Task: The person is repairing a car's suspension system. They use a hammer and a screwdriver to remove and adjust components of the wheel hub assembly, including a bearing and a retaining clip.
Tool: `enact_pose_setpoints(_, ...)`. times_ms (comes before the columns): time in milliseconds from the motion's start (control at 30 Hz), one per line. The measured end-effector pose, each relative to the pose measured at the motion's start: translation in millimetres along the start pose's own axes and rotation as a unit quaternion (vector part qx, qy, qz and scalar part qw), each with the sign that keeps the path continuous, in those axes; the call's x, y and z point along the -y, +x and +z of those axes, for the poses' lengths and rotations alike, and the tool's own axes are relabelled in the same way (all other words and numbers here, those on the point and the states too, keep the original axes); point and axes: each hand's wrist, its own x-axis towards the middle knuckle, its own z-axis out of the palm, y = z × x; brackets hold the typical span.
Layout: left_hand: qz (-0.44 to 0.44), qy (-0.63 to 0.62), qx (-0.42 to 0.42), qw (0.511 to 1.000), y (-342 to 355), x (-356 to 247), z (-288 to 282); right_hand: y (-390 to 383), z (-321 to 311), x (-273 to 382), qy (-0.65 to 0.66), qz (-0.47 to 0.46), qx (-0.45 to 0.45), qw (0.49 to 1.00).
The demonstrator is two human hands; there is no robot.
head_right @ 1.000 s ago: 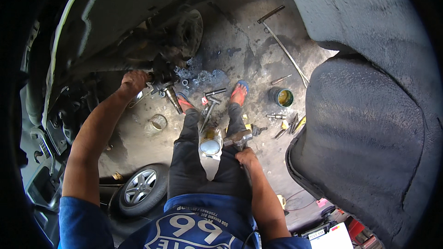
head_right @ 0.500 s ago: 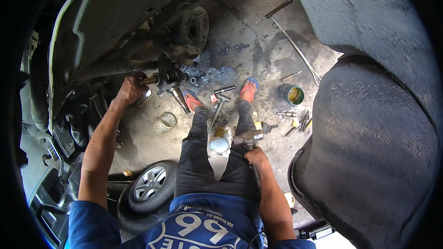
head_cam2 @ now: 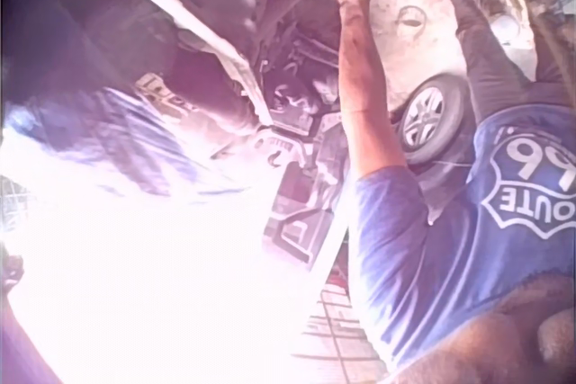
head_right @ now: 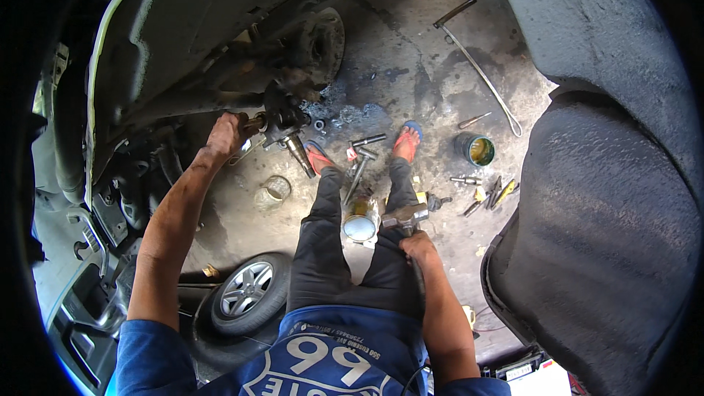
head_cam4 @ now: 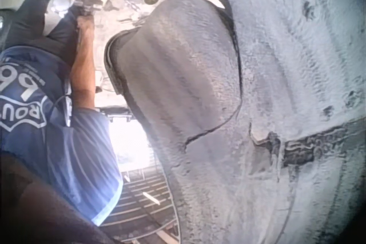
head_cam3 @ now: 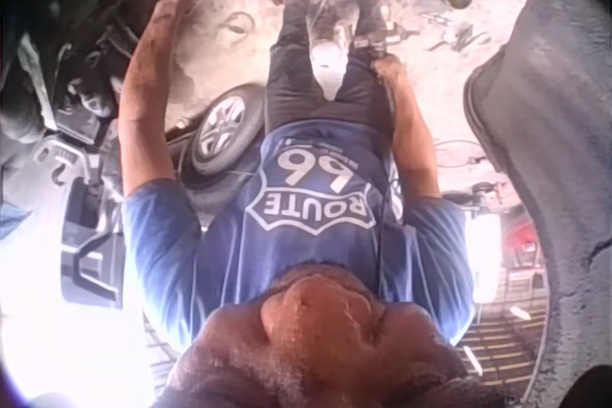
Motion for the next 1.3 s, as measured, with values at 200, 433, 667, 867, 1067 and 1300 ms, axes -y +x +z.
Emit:
enact_pose_setpoints(200,-0.043,-0.038,-0.029,0.998,-6.8,-16.9,-11.4,7.3,0.5,-4.8,-0.001,-0.018,0.007,1.0)
enact_pose_setpoints(433,-0.024,-0.177,-0.117,0.977,-22.6,-23.7,-9.2,-29.8,8.5,30.2,-0.13,-0.134,-0.06,0.981)
enact_pose_setpoints(667,-0.196,-0.584,-0.151,0.773,-36.3,-34.4,14.3,-96.1,41.8,111.8,-0.178,-0.248,-0.151,0.94)
enact_pose_setpoints(867,-0.228,-0.54,-0.259,0.768,-19.8,-55.4,23.0,-110.9,69.8,146.9,-0.166,-0.293,-0.084,0.938)
enact_pose_setpoints(1067,-0.183,-0.537,-0.2,0.799,-27.4,-50.1,13.2,-100.7,85.1,136.0,-0.186,-0.226,-0.057,0.954)
enact_pose_setpoints(1300,-0.12,-0.614,-0.134,0.769,-22.0,-33.3,66.1,40.1,87.2,129.0,-0.053,-0.195,0.025,0.979)
